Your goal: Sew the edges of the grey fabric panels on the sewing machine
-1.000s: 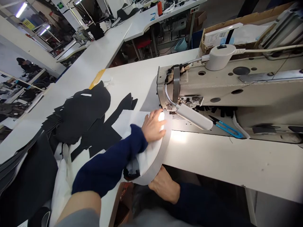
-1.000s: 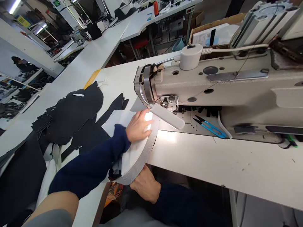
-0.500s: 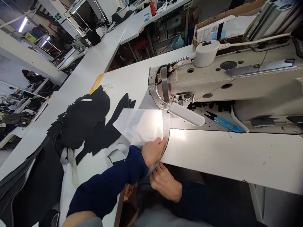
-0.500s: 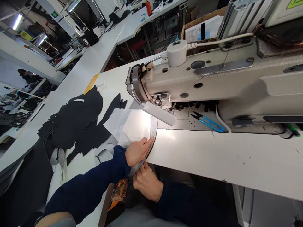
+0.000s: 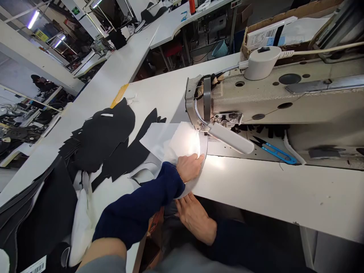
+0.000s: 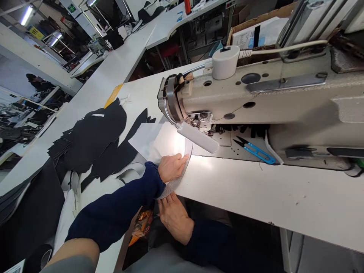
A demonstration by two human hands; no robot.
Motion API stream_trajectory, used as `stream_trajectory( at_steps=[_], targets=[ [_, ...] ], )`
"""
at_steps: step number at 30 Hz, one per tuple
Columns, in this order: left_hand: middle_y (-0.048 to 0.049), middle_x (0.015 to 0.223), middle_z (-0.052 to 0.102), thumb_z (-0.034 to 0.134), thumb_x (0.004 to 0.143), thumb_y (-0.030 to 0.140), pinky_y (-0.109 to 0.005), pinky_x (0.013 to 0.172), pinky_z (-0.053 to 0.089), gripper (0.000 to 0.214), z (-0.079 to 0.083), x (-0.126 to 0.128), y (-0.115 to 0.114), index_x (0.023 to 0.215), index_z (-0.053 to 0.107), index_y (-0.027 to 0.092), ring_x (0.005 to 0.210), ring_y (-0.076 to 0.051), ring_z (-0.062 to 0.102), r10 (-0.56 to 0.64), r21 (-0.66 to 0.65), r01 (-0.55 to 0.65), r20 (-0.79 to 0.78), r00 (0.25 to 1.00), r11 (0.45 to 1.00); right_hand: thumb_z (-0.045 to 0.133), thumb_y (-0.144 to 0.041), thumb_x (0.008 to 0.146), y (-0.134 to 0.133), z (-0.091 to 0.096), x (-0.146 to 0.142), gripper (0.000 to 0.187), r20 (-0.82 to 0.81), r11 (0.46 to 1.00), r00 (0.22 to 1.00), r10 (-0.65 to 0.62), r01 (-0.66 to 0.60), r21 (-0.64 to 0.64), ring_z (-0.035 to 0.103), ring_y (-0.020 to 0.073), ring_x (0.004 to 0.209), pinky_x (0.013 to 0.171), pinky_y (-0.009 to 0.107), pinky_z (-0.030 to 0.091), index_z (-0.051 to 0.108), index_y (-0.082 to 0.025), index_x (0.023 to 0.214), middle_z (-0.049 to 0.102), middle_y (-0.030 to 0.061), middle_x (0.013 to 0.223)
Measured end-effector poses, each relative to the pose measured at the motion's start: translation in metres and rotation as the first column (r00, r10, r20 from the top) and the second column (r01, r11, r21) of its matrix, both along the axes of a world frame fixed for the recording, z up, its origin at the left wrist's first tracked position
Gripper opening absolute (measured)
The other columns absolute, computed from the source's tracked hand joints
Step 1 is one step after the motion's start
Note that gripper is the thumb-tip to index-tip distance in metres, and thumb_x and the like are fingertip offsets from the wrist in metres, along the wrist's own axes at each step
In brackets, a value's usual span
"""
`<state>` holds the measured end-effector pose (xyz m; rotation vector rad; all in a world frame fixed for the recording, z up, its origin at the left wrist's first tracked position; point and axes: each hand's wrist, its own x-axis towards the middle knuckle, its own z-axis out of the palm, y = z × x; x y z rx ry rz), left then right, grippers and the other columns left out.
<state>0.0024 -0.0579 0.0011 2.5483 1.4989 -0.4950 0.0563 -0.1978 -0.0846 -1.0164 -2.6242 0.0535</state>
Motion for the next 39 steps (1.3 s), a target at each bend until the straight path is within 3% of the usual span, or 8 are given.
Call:
stream_trajectory(
  at_steps=[4, 8, 14, 20, 23, 26, 30, 39],
  targets=[
    [-0.0063, 0.1, 0.062, 0.037, 0.093, 0.027, -0.032, 0.067, 0.049, 0.042, 0.0, 0.005, 0.011, 0.135, 0.044, 0.025, 0.082, -0.021, 0.063, 0.013, 0.016, -0.013, 0.008, 1.0, 1.0, 0.053, -0.041, 0.09, 0.005, 0.001, 0.001, 0.052, 0.005, 1.0, 1.0, -0.006, 0.006, 0.003, 0.052, 0.0341, 0.115, 0.1, 0.055, 0.039, 0.054, -0.001, 0.124, 0.054, 0.0247, 0.125],
    [-0.0065, 0.099, 0.063, 0.038, 0.093, 0.028, -0.032, 0.065, 0.048, 0.041, -0.001, 0.011, 0.021, 0.132, 0.048, 0.023, 0.078, -0.022, 0.064, 0.019, 0.043, -0.02, 0.019, 1.0, 0.999, 0.058, -0.047, 0.086, 0.012, 0.01, 0.001, 0.058, 0.013, 0.999, 1.0, -0.017, 0.017, -0.039, 0.052, 0.0354, 0.113, 0.099, 0.058, 0.038, 0.055, -0.001, 0.121, 0.056, 0.026, 0.121],
    [-0.0078, 0.101, 0.064, 0.039, 0.091, 0.025, -0.032, 0.068, 0.047, 0.04, -0.005, 0.014, 0.037, 0.129, 0.051, 0.023, 0.081, -0.022, 0.064, 0.021, 0.051, -0.022, 0.027, 0.999, 0.998, 0.061, -0.052, 0.082, 0.026, 0.028, -0.002, 0.065, 0.054, 0.996, 0.997, -0.063, 0.066, -0.061, 0.052, 0.0355, 0.111, 0.096, 0.054, 0.039, 0.056, 0.001, 0.119, 0.057, 0.0276, 0.118],
    [-0.0074, 0.098, 0.063, 0.039, 0.091, 0.024, -0.033, 0.07, 0.046, 0.037, -0.002, 0.022, 0.062, 0.123, 0.056, 0.023, 0.085, -0.024, 0.062, 0.016, 0.057, -0.018, 0.039, 0.999, 0.998, 0.058, -0.052, 0.085, 0.038, 0.023, -0.012, 0.056, 0.009, 0.995, 0.998, -0.062, 0.063, -0.077, 0.057, 0.0327, 0.1, 0.089, 0.048, 0.044, 0.065, 0.001, 0.101, 0.064, 0.0234, 0.101],
    [-0.0094, 0.105, 0.058, 0.037, 0.093, 0.024, -0.035, 0.071, 0.047, 0.036, 0.009, 0.022, 0.052, 0.125, 0.053, 0.022, 0.085, -0.023, 0.061, 0.029, 0.056, -0.03, 0.019, 0.999, 0.998, 0.058, -0.054, 0.084, 0.041, 0.019, -0.014, 0.059, -0.03, 0.996, 0.998, -0.063, 0.061, -0.067, 0.056, 0.0332, 0.104, 0.093, 0.047, 0.043, 0.065, 0.001, 0.103, 0.063, 0.0237, 0.105],
    [-0.0101, 0.11, 0.053, 0.037, 0.092, 0.02, -0.034, 0.069, 0.049, 0.038, 0.017, 0.011, 0.021, 0.128, 0.049, 0.024, 0.087, -0.022, 0.059, -0.006, 0.09, 0.008, -0.029, 1.0, 0.996, 0.06, -0.054, 0.082, 0.041, 0.017, -0.012, 0.06, -0.047, 0.997, 0.998, -0.035, 0.032, -0.066, 0.054, 0.032, 0.11, 0.096, 0.047, 0.041, 0.063, -0.002, 0.112, 0.062, 0.0227, 0.113],
    [-0.0075, 0.1, 0.054, 0.039, 0.093, 0.017, -0.029, 0.063, 0.048, 0.049, 0.009, -0.009, -0.01, 0.14, 0.034, 0.03, 0.087, -0.021, 0.057, -0.021, 0.096, 0.032, -0.113, 0.993, 0.995, 0.064, -0.043, 0.083, 0.039, 0.014, -0.013, 0.051, -0.077, 0.999, 0.996, -0.036, 0.033, -0.041, 0.049, 0.0324, 0.117, 0.102, 0.049, 0.036, 0.061, -0.006, 0.119, 0.06, 0.0203, 0.12],
    [-0.0085, 0.1, 0.056, 0.035, 0.095, 0.018, -0.028, 0.064, 0.048, 0.05, -0.01, -0.008, 0.007, 0.144, 0.03, 0.023, 0.085, -0.019, 0.059, -0.083, 0.078, 0.092, -0.111, 0.99, 0.993, 0.061, -0.035, 0.085, 0.044, 0.018, -0.011, 0.048, -0.11, 0.993, 0.989, -0.101, 0.094, -0.068, 0.051, 0.0315, 0.117, 0.107, 0.05, 0.033, 0.06, -0.006, 0.122, 0.063, 0.0185, 0.118]
  ],
)
